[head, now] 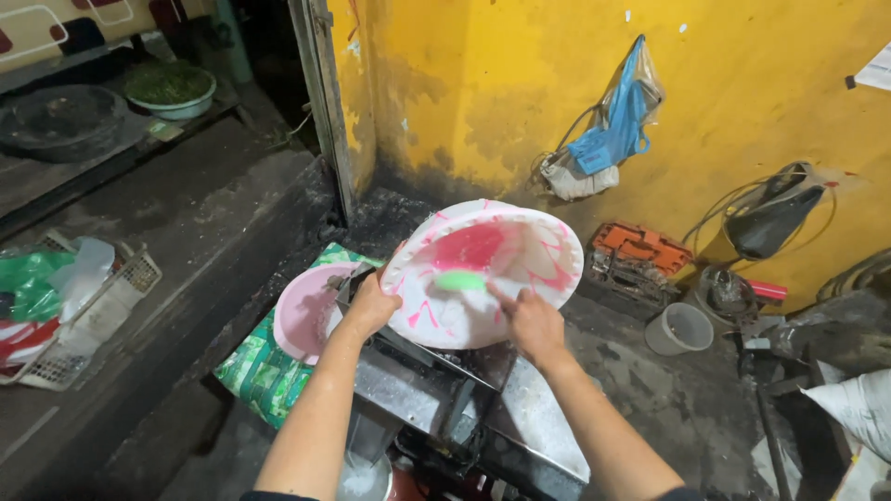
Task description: The person stirs a white viscous mixture in a white bowl with a green spatula, then pours it into a metal grinder. They then stir a second batch in a pink bowl, add water from a green jug, and continue mixing.
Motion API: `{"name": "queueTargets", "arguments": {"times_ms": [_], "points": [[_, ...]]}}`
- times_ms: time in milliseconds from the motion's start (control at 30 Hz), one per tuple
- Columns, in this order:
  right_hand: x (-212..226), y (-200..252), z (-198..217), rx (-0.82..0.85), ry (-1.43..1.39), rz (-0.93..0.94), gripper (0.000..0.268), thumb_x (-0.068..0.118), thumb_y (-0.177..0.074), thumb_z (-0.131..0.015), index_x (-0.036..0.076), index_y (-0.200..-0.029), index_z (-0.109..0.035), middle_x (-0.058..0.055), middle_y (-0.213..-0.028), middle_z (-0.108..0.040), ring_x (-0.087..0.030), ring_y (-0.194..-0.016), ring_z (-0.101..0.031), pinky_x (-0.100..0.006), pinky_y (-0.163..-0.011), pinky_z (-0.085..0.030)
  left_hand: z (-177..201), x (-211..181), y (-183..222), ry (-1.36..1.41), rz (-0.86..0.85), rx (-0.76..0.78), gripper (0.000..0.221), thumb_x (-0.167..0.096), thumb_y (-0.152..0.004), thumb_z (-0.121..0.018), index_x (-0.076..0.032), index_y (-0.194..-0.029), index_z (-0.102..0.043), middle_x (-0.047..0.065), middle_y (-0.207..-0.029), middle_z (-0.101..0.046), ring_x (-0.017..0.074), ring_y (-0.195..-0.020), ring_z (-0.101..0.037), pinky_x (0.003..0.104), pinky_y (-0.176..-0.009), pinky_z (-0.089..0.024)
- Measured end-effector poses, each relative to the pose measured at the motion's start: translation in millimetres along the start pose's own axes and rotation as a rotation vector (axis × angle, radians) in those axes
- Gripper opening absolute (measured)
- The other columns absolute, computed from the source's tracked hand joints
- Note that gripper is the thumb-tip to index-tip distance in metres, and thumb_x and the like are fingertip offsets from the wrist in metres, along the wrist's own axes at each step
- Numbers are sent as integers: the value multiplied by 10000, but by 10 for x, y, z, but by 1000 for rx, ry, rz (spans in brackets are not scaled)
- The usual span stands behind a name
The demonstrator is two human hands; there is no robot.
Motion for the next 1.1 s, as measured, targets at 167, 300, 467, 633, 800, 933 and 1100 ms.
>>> {"name": "queueTargets", "arguments": {"times_ms": [167,300,467,633,800,933,1100], "points": [[-12,-201,94,-216,-86,-36,448,337,-1032,-434,535,-1431,-480,-62,-892,-554,-289,-818,-671,-420,-726,-585,-55,164,-90,-18,8,4,591,-89,-649,-742,3,-1228,-671,206,-1124,-728,356,-1181,-648,485,-921,-540],[-65,-75,-423,-34,14,-1,462,341,-995,-412,562,-1387,-514,-48,-846,-600,-265,-764,-689,-408,-683,-593,152,-430,367,-18,20,18,596,-64,-674,-714,14,-1262,-654,226,-1180,-714,364,-1227,-622,494,-965,-528],[-409,44,-274,-59,93,-168,369,328,-872,-588,383,-1229,-667,-37,-963,-619,-242,-892,-677,-386,-762,-586,313,-761,645,-33,20,56,617,-53,-710,-676,48,-1315,-606,271,-1270,-667,385,-1298,-569,507,-1037,-490],[-602,158,-383,-210,54,-255,374,279,-901,-568,321,-1254,-684,-85,-946,-608,-297,-871,-664,-411,-738,-579,102,-308,192,-39,18,15,639,-91,-654,-729,-23,-1284,-646,192,-1194,-713,332,-1229,-625,474,-981,-532],[-485,316,-395,-161,157,-273,398,317,-913,-532,430,-1273,-657,-25,-902,-566,-254,-831,-647,-391,-663,-583,135,-358,312,-83,47,12,646,-117,-671,-743,-31,-1302,-639,182,-1206,-712,332,-1229,-626,475,-980,-532],[-649,341,-221,-266,117,-417,484,292,-957,-538,475,-1405,-568,-96,-980,-578,-333,-899,-642,-466,-715,-582,286,-805,679,-75,38,51,662,-53,-714,-674,-38,-1371,-597,236,-1296,-664,373,-1307,-564,489,-1046,-490],[-499,285,-1011,205,-186,-357,511,312,-950,-462,548,-1400,-516,-117,-972,-698,-338,-1004,-722,-483,-850,-596,185,-519,565,-125,9,61,793,-100,-762,-651,-339,-1496,-472,187,-1347,-639,374,-1308,-561,479,-1087,-482]]}}
Point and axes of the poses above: each hand's wrist, its own y-axis away from the middle knuckle, its own z-axis out of the back of the hand, x = y × z, the point moved 6 cm from there along -y, towards the middle knuckle
